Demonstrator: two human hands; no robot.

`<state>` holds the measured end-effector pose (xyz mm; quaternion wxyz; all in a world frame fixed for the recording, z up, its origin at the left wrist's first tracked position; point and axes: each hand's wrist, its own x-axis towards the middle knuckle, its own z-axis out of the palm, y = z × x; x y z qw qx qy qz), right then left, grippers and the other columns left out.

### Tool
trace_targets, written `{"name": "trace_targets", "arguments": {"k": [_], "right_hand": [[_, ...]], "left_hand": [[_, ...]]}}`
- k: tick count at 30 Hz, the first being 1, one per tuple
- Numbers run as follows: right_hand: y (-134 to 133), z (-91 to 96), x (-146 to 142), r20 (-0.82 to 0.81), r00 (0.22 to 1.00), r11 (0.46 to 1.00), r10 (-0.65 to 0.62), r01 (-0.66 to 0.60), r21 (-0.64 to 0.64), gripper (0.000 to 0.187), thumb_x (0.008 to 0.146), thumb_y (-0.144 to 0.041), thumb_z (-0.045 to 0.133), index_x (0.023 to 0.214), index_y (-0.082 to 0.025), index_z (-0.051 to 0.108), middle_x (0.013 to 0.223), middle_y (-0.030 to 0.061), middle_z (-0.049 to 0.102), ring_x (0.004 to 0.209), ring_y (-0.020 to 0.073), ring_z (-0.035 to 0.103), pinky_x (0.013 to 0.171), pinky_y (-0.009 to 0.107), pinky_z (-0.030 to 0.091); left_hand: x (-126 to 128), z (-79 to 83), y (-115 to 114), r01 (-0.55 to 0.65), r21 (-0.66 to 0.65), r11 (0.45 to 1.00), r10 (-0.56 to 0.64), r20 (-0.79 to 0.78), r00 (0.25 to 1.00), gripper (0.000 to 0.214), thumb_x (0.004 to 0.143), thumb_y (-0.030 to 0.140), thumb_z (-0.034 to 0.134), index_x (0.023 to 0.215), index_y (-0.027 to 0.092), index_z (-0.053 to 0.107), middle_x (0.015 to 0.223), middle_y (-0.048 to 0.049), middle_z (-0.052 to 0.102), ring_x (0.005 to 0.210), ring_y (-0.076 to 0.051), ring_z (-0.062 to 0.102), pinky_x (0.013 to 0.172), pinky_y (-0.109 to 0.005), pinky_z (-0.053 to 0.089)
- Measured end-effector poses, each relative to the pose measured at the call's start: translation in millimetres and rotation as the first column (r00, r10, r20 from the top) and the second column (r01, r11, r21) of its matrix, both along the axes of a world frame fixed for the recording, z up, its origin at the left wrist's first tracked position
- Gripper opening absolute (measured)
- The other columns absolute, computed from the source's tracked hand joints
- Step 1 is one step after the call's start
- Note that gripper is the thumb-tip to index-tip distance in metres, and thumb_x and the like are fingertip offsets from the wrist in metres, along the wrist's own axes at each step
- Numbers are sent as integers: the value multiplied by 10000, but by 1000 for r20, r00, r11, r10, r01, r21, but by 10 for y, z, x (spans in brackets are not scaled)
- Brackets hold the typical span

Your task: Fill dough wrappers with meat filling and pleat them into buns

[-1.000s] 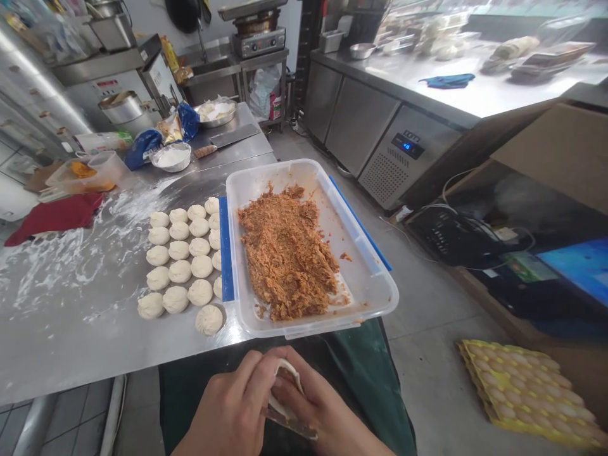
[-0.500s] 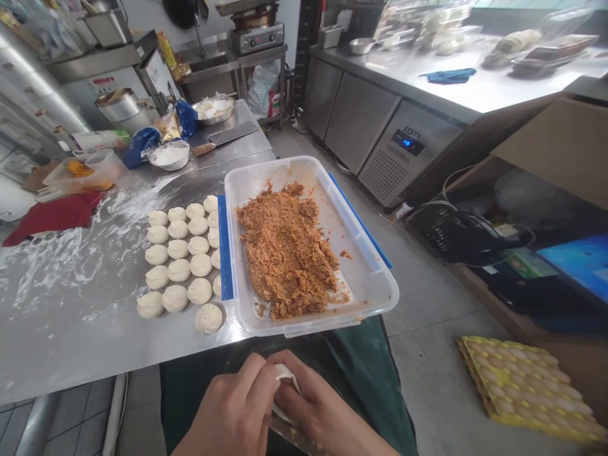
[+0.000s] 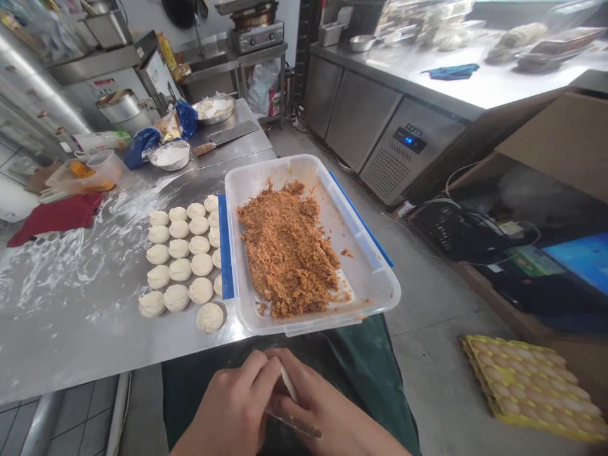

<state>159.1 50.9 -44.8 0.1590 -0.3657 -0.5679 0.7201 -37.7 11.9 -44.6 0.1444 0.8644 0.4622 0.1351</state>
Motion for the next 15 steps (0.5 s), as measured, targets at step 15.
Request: {"name": "trace_targets", "arguments": {"k": [15], "right_hand": [[-21,33,4,-164,982,994,-91,80,-67,289,1073,-491,439,1142,-225,531,1140,58,593,1076,231,566,1015,397,473]], "left_hand": [[-2,32,22,-38,66,997,35,41,999,474,932,85,449,1400,130,504,1000,-83,694,717,-179,727,572,-281,615]]}}
